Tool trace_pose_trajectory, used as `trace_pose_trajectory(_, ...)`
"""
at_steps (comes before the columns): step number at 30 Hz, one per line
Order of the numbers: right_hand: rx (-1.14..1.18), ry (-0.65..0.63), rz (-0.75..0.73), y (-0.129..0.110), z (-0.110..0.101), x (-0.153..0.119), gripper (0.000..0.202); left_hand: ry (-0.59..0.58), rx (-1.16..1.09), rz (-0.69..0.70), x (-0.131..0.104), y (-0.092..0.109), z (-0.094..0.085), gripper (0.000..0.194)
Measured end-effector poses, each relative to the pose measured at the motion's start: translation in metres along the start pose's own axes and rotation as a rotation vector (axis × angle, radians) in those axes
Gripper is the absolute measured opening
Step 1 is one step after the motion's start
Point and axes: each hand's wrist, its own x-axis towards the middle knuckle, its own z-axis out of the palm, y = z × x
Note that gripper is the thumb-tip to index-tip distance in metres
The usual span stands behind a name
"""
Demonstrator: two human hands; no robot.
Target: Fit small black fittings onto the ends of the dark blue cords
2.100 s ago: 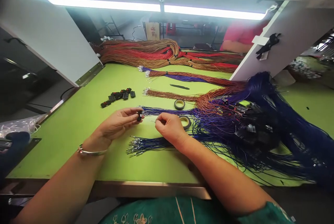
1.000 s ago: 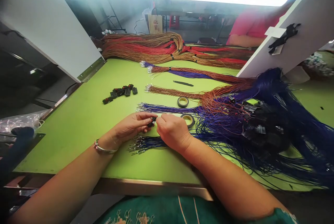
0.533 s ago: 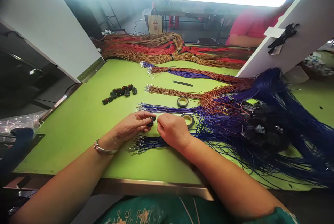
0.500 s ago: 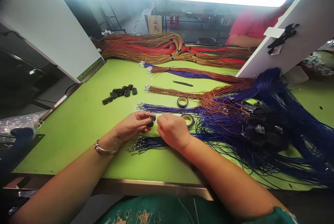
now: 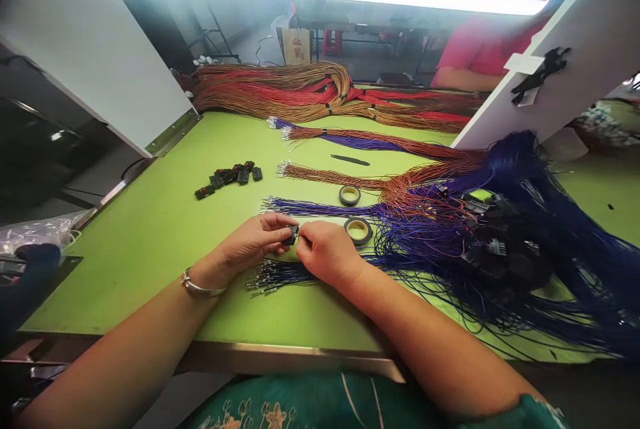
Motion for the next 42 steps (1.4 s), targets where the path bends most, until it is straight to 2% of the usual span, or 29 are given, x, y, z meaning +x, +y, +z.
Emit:
trace_pose_trajectory(7,-0.068,-0.030,0.035,-0.003,0.009,-0.001,0.017,-0.051,0.117,0.069,0.003,-0.004,0.002,0.031)
trace_pose_trajectory(10,-0.041,-0.117,0.089,-0.003,0.001,0.003,0.016,-0.072,0.206,0.101,0.003,-0.005,-0.003,0.031)
trace_pose_trajectory(13,0.039,-0.213,0.126,0.002,-0.014,0.019,0.012,-0.121,0.368,0.114,0.001,-0.006,-0.007,0.029)
trace_pose_trajectory(16,-0.028,-0.205,0.107,0.009,-0.020,0.048,0.018,-0.163,0.510,0.125,-0.002,-0.007,-0.008,0.023)
trace_pose_trajectory(21,-0.199,-0.232,0.130,0.011,0.009,0.097,0.015,-0.174,0.570,0.228,-0.005,-0.004,-0.003,0.016)
trace_pose_trajectory(26,-0.255,-0.279,0.191,0.001,0.035,0.116,0.015,-0.227,0.536,0.314,-0.004,-0.002,-0.002,0.016)
trace_pose_trajectory(30,-0.265,-0.281,0.182,0.000,0.033,0.119,0.017,-0.217,0.550,0.282,-0.006,-0.002,-0.002,0.018)
trace_pose_trajectory(35,-0.152,-0.114,0.187,0.000,0.010,0.114,0.017,-0.081,0.478,0.254,-0.006,0.001,0.000,0.021)
trace_pose_trajectory(39,0.033,-0.064,0.257,0.000,-0.016,0.089,0.013,-0.030,0.285,0.220,-0.007,0.006,0.001,0.028)
trace_pose_trajectory(42,0.137,-0.049,0.262,0.003,-0.027,0.061,0.017,-0.029,0.073,0.159,-0.005,0.005,0.001,0.031)
